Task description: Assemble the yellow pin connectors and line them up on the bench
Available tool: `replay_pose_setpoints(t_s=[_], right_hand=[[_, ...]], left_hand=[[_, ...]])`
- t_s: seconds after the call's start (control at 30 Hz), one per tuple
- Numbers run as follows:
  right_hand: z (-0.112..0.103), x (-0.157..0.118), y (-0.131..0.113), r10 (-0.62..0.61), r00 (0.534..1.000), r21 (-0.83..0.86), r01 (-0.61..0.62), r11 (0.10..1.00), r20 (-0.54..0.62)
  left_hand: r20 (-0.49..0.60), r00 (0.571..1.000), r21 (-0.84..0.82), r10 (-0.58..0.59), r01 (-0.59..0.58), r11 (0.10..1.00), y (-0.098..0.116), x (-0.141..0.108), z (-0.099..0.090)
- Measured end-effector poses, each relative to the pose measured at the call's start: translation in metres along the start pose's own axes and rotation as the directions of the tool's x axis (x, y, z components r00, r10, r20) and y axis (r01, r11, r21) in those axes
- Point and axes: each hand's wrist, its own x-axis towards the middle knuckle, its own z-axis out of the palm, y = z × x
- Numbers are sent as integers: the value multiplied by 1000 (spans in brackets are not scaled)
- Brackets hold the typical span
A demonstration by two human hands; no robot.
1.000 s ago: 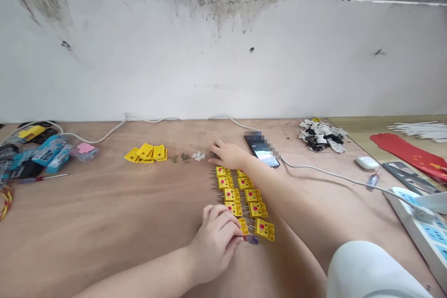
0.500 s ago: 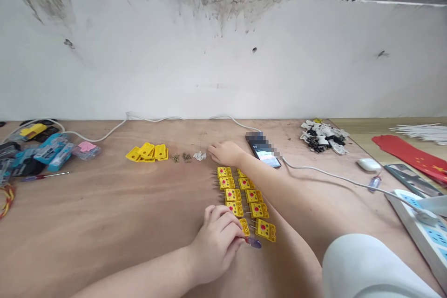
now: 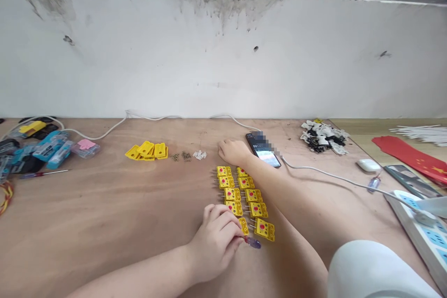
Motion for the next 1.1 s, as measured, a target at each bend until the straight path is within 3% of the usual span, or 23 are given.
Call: replay_pose_setpoints(t_s=[0.63, 0.77, 0.93, 1.1], right_hand=[[-5, 0, -1, -68, 996, 58, 72, 996, -62], [-18, 5, -20, -131, 983, 81, 142, 987, -128], [-20, 12, -57, -393, 905, 151, 416, 897, -162], [-15, 16, -72, -408, 902, 74, 421, 904, -141]], left_hand=[[14, 1000, 27, 1, -2, 1000, 1, -2, 0], [13, 1000, 25, 0, 0, 1000, 2, -3, 0], [23, 1000, 53, -11, 10, 999, 3, -3, -1], [18, 1000, 34, 2, -3, 999, 1, -5, 1]])
